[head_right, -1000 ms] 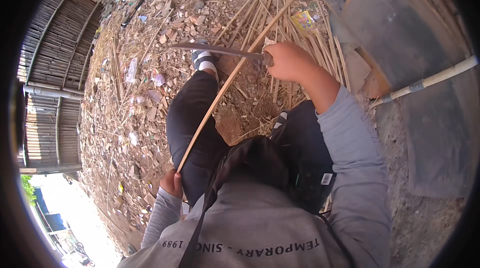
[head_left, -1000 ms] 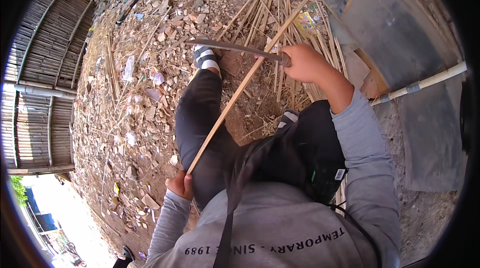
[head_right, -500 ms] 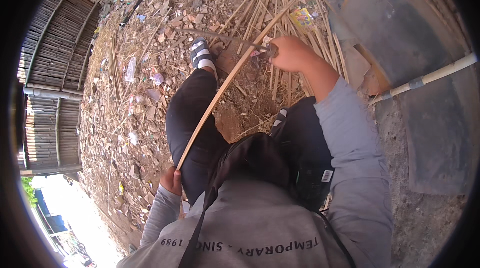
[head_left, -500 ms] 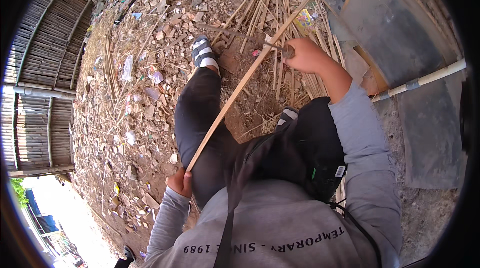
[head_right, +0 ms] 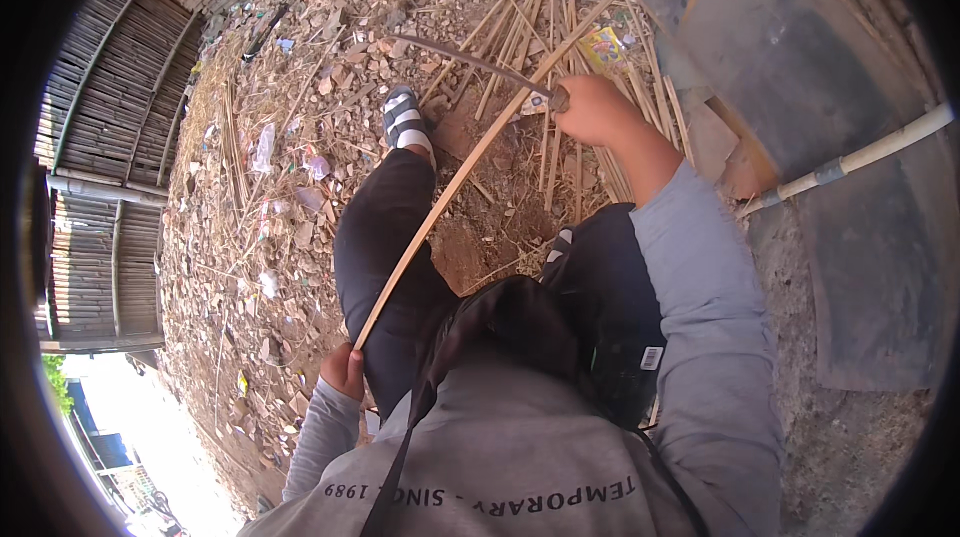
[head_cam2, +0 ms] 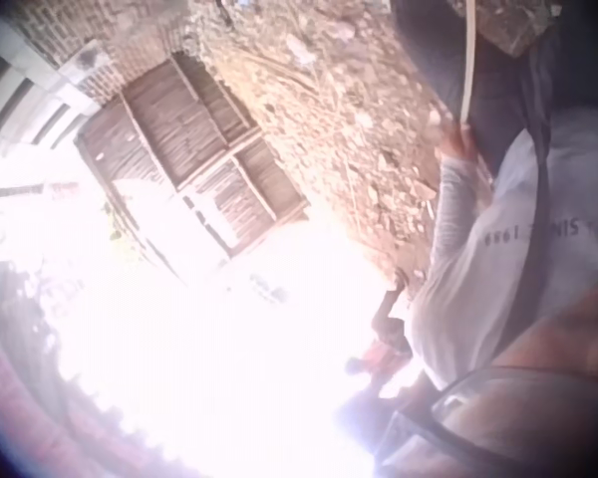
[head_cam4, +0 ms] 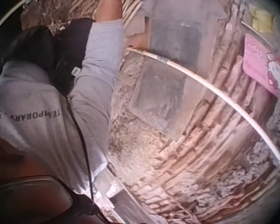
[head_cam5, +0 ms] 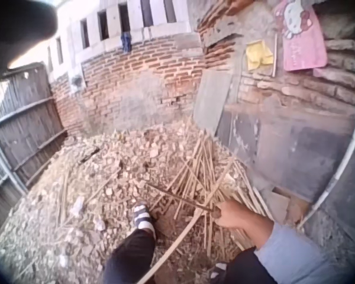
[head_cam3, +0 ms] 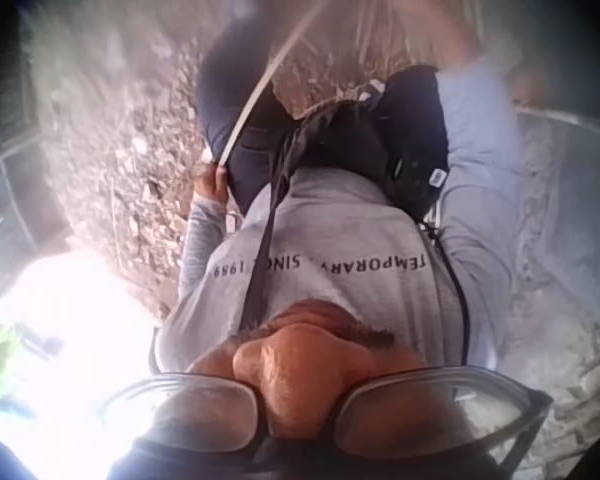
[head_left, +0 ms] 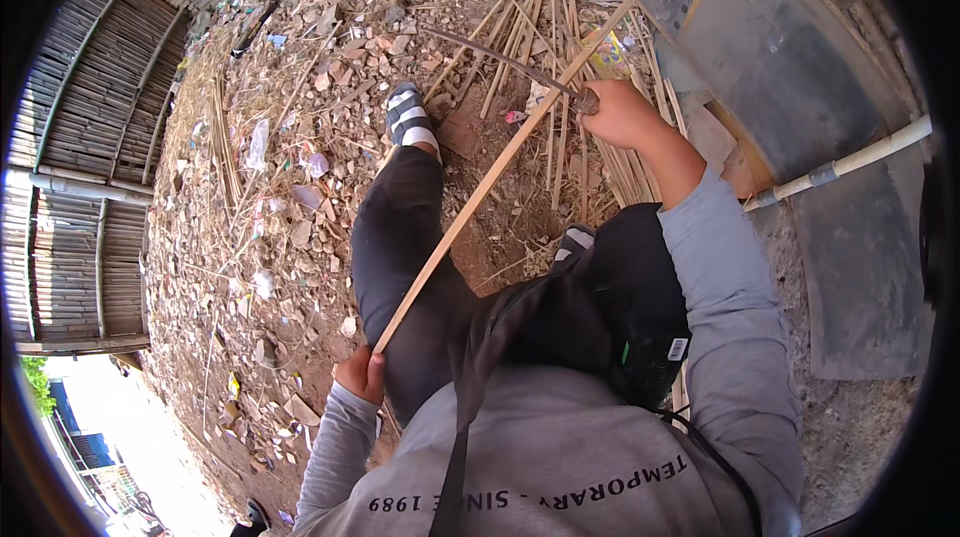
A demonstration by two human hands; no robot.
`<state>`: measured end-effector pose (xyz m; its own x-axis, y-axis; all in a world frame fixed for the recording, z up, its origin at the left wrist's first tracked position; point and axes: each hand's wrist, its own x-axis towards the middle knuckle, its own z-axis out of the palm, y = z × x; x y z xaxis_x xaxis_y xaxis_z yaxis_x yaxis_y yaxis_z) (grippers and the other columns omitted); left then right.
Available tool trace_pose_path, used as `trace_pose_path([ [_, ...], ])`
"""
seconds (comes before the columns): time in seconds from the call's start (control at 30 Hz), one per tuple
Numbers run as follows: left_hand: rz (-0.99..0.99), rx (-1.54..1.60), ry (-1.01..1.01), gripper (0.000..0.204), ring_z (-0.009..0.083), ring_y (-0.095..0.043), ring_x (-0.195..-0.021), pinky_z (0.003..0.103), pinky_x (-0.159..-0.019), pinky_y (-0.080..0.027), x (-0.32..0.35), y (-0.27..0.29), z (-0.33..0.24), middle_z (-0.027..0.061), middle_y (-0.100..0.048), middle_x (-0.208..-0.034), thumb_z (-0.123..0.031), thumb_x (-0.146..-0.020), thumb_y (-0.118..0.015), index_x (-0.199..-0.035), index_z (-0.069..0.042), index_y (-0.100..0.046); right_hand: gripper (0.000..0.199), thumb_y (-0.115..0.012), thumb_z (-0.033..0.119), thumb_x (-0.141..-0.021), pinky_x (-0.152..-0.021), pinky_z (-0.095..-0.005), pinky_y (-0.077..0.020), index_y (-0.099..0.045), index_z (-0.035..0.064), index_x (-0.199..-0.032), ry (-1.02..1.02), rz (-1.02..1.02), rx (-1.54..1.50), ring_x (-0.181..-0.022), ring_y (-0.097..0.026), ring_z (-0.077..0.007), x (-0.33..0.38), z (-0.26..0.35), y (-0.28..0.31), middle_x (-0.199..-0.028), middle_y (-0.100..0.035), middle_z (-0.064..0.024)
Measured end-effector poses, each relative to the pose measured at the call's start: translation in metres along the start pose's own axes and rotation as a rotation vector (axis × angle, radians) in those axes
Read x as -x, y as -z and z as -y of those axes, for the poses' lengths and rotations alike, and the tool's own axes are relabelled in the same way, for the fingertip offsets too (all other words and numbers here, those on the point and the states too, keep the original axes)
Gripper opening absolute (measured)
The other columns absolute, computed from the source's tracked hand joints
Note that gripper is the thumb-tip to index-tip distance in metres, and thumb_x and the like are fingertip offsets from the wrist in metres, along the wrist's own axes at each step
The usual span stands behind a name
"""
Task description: The person scrapes the side of a thin wooden strip using the edge of a blade while sitting on the ground.
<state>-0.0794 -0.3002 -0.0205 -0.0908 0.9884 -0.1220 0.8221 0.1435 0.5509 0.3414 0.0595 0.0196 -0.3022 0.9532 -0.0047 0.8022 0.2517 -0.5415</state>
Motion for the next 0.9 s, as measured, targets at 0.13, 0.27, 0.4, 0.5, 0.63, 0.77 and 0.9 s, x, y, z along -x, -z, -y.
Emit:
trace_pose_path([
  [0.13, 0.006, -0.017, 0.009, 0.053, 0.0474, -0.056, -0.06, 0.048, -0.052, -0.041, 0.003, 0.005, 0.002, 0.024, -0.051, -0.059, -0.049, -0.099, -0.044, -0.076, -0.002, -0.049, 0.019, -0.071, 0.017, -0.074, -0.065, -0.0459, -0.0468, -0.063, 0.0012, -0.082, 0.159, -0.025, 0.033, -0.071, -0.062, -0.0383, 0.016, 0.025, 0.0, -0.072, -0.062, -0.02],
  [0.27, 0.052, 0.071, 0.04, 0.053, 0.0443, -0.056, -0.057, 0.046, -0.052, -0.041, -0.003, 0.007, -0.007, 0.0227, -0.051, -0.058, -0.048, -0.099, -0.045, -0.076, -0.001, -0.049, 0.02, -0.071, 0.016, -0.074, -0.066, -0.0464, -0.0469, -0.064, 0.0009, -0.084, 0.235, -0.002, 0.098, -0.073, -0.062, -0.039, 0.016, 0.017, -0.009, -0.073, -0.063, -0.0203],
  [0.4, 0.048, 0.064, 0.049, 0.052, 0.0418, -0.056, -0.055, 0.045, -0.051, -0.041, -0.002, 0.007, -0.01, 0.0223, -0.051, -0.058, -0.047, -0.099, -0.045, -0.076, -0.002, -0.051, 0.02, -0.07, 0.016, -0.073, -0.068, -0.0469, -0.0478, -0.065, 0.0024, -0.087, 0.098, 0.113, 0.04, -0.075, -0.062, -0.04, 0.008, 0.018, -0.008, -0.075, -0.064, -0.0203],
  [0.5, 0.039, 0.031, 0.043, 0.051, 0.0442, -0.056, -0.056, 0.046, -0.052, -0.041, 0.002, 0.006, -0.003, 0.0232, -0.052, -0.059, -0.047, -0.1, -0.045, -0.077, -0.002, -0.051, 0.02, -0.07, 0.017, -0.074, -0.069, -0.0469, -0.0487, -0.066, 0.0029, -0.088, 0.106, 0.076, 0.084, -0.076, -0.063, -0.04, 0.017, 0.039, -0.005, -0.075, -0.064, -0.0208],
  [0.63, 0.012, 0.054, 0.016, 0.052, 0.047, -0.056, -0.059, 0.048, -0.052, -0.041, 0.002, 0.003, 0.001, 0.0244, -0.052, -0.059, -0.047, -0.1, -0.044, -0.077, -0.001, -0.051, 0.018, -0.067, 0.017, -0.075, -0.069, -0.047, -0.0485, -0.064, 0.003, -0.086, 0.127, 0.097, 0.085, -0.077, -0.063, -0.0394, 0.012, 0.035, 0.001, -0.077, -0.064, -0.0199],
  [0.77, 0.031, 0.044, 0.001, 0.052, 0.0486, -0.055, -0.062, 0.049, -0.053, -0.041, -0.004, 0.005, -0.003, 0.0253, -0.052, -0.06, -0.047, -0.1, -0.043, -0.076, -0.001, -0.051, 0.017, -0.065, 0.017, -0.075, -0.07, -0.0479, -0.0485, -0.063, 0.0044, -0.086, -0.001, 0.042, 0.029, -0.078, -0.063, -0.0395, 0.003, 0.005, 0.006, -0.079, -0.065, -0.019],
  [0.9, 0.078, 0.003, 0.019, 0.052, 0.0473, -0.055, -0.061, 0.048, -0.053, -0.041, -0.003, 0.01, 0.0, 0.0248, -0.052, -0.061, -0.046, -0.1, -0.044, -0.075, -0.001, -0.049, 0.02, -0.07, 0.017, -0.074, -0.066, -0.045, -0.0471, -0.062, 0.0014, -0.082, 0.152, -0.02, 0.057, -0.07, -0.061, -0.0381, 0.014, 0.017, -0.001, -0.072, -0.062, -0.0194],
])
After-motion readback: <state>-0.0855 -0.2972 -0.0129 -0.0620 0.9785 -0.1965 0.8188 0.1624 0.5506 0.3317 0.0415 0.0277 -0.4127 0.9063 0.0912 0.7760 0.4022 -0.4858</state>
